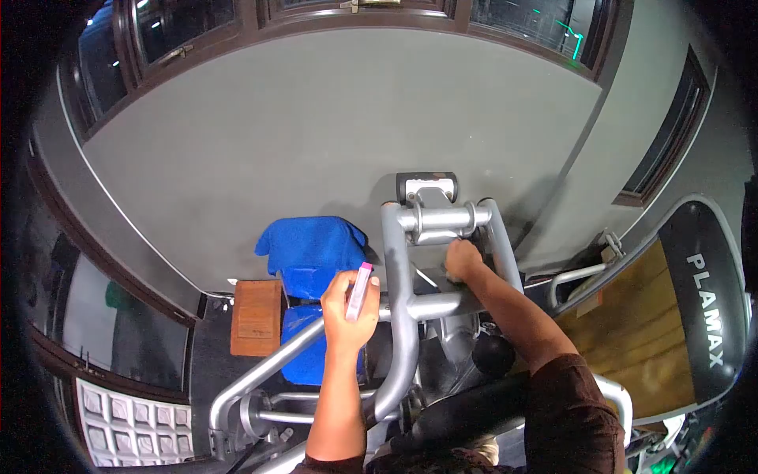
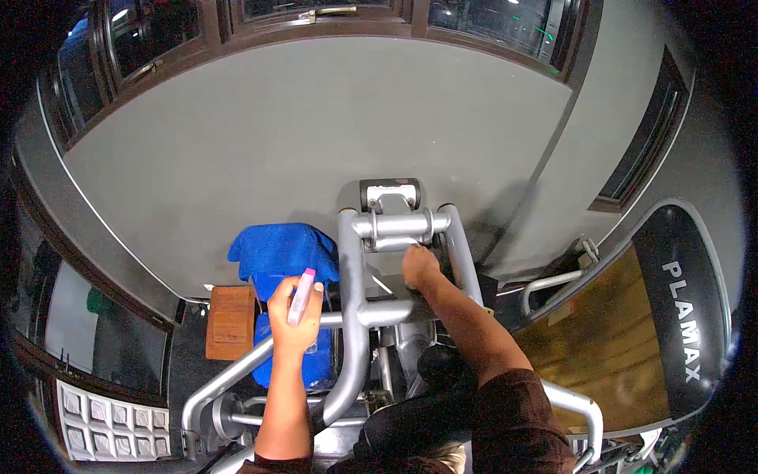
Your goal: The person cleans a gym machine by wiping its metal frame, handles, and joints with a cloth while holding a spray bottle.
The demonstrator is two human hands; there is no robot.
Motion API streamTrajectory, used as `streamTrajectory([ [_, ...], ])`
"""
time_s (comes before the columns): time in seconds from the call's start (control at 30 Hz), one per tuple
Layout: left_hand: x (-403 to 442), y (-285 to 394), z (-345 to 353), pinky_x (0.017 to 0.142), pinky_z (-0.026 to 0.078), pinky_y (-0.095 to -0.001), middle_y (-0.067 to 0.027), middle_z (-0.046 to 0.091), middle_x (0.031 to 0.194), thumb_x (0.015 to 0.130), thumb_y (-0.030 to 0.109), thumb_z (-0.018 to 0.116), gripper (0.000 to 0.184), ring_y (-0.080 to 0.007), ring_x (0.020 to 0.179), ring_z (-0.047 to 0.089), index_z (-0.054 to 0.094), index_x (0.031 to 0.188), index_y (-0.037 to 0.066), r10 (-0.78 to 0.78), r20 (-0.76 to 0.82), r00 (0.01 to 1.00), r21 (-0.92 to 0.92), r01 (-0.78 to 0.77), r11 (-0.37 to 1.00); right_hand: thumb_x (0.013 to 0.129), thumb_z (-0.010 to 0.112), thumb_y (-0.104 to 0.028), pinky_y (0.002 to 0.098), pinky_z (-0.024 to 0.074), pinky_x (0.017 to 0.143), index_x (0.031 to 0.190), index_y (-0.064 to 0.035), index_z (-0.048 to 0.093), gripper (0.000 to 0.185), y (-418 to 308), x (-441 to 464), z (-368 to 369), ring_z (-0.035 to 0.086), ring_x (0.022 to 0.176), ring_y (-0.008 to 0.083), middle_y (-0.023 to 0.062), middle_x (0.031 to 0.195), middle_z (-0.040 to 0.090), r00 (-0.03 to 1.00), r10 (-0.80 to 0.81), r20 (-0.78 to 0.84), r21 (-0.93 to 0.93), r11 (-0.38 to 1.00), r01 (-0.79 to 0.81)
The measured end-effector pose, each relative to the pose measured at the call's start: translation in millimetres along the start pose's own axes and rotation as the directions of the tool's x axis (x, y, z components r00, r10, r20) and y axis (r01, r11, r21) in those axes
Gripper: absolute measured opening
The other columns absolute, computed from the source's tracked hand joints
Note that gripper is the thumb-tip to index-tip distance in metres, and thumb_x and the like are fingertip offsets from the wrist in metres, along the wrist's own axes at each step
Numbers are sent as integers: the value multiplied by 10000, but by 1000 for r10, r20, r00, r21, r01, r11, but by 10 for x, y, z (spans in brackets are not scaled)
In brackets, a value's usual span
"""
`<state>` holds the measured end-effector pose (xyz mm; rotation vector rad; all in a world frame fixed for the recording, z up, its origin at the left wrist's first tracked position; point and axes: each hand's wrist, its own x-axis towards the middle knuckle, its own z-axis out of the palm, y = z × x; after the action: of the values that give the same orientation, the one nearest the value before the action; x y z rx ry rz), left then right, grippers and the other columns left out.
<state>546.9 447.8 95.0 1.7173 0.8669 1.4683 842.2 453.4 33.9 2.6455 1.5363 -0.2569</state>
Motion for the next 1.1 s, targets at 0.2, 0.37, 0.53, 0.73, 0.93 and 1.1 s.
streamTrajectory([
  [0.2,-28,43,19,538,404,-260,-26,582,687,900,87,733,160,-73,596,486,611,840,3,-43,15,999,-12,43,999,909,517,-107,509,561,869,1117,34,574,257,3,144,207,689,1002,428,278,1071,685,900,-311,-304,77,934,349],
  [0.37,-30,64,8,528,397,-254,-21,580,692,903,91,733,161,-65,591,479,612,841,4,-63,29,998,-13,64,998,946,452,-85,488,553,914,1229,-5,516,301,-104,41,76,661,1084,396,228,1168,669,895,-325,-306,41,934,354],
  [0.53,-23,51,3,516,388,-242,3,574,681,904,92,735,144,-47,580,471,623,854,16,-49,7,999,-8,49,999,968,412,-109,484,540,952,1301,-52,506,351,-176,-37,-58,627,1154,391,204,1249,642,843,-480,-244,-32,872,488],
  [0.73,-45,32,-7,526,398,-254,-19,581,699,905,102,737,167,-62,592,481,611,838,16,-81,35,996,-20,81,996,916,515,-50,437,541,958,1443,-62,456,531,3,192,317,648,1118,377,178,1246,636,787,-500,-361,20,840,542],
  [0.93,-34,74,-34,532,403,-253,-19,586,702,901,99,738,163,-64,596,490,611,839,19,-94,20,995,-17,95,995,1051,397,-253,493,541,964,1400,-49,530,425,-80,30,114,610,1168,459,234,1275,616,969,-194,-155,48,978,204],
  [1.1,-22,31,-26,540,427,-275,-54,603,711,895,89,734,159,-101,588,520,608,843,6,-17,9,1000,12,17,1000,1021,465,-244,458,564,935,1291,60,578,422,-68,-16,45,654,1115,429,256,1225,638,999,31,-36,-134,990,-36],
])
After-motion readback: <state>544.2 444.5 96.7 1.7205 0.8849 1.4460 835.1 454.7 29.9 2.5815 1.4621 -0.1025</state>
